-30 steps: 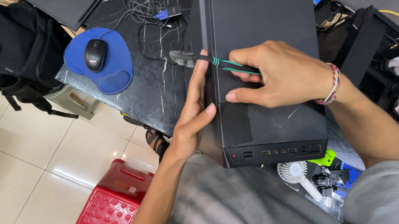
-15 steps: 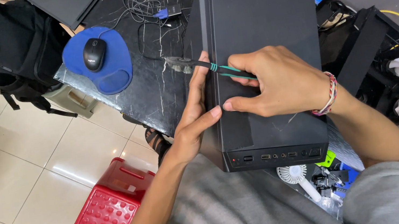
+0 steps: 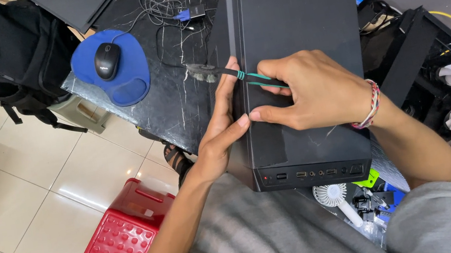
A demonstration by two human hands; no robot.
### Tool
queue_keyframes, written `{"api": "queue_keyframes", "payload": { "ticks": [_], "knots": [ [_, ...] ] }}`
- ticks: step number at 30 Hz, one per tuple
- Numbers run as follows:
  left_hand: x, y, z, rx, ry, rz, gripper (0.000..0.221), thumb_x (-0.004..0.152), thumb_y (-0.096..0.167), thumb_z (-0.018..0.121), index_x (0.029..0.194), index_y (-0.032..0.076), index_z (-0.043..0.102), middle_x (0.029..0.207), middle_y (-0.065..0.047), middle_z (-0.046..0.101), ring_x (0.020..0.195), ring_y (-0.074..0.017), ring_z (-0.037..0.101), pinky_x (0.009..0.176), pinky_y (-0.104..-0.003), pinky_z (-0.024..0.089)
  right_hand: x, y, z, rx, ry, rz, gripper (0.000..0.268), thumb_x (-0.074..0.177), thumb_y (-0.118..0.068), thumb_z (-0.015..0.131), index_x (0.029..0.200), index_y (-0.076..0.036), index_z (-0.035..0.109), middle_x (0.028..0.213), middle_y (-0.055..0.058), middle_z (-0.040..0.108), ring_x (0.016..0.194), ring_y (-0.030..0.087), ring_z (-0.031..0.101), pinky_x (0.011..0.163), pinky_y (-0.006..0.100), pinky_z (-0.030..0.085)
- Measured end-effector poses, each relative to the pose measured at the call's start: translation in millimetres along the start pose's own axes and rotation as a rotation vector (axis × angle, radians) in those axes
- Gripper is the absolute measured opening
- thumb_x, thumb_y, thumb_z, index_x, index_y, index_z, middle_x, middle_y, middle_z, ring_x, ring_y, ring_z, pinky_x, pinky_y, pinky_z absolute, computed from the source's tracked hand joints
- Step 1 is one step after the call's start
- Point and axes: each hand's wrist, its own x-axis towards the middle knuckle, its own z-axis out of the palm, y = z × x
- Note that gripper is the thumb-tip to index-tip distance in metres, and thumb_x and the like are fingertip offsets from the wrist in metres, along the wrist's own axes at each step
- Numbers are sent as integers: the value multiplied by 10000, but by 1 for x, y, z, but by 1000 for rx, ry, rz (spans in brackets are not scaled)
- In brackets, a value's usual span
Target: Cleaning a computer case with a brush, connecting rear cables, and using a small tool to smooth out tape on the front panel.
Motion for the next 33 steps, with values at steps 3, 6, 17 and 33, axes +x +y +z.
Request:
{"api": "queue_keyframes", "payload": {
  "ticks": [3,6,17,33],
  "knots": [
    [-1,-3,-2,-6,-11,8,728,1147,332,533,1729,122,150,1860,-109,-37,1750,-242,-52,1455,-488,23,-1,0,3,0,25,4,593,889,-503,859,743,-146,408,547,-16,505,532,212,563,575,378,382],
    [-1,-2,-2,-27,-18,-14,765,1137,369,532,1731,112,126,1856,-89,-69,1743,-230,-67,1447,-486,26,-3,-4,3,-9,23,46,597,906,-506,843,733,-149,397,544,5,446,580,188,676,585,367,409],
    [-2,-3,-2,-165,-44,5,855,1087,324,587,1736,99,77,1858,-68,-99,1748,-219,-56,1455,-469,52,-3,-6,6,-22,43,42,583,913,-551,828,742,-147,445,579,3,572,697,190,772,611,376,478],
    [0,2,-2,-150,-34,-37,916,1021,291,594,1732,78,56,1851,-73,-118,1734,-205,-36,1433,-433,87,-4,-8,6,-81,14,24,618,855,-600,839,761,-143,435,657,-49,565,574,234,506,594,410,383]
  ]
}}
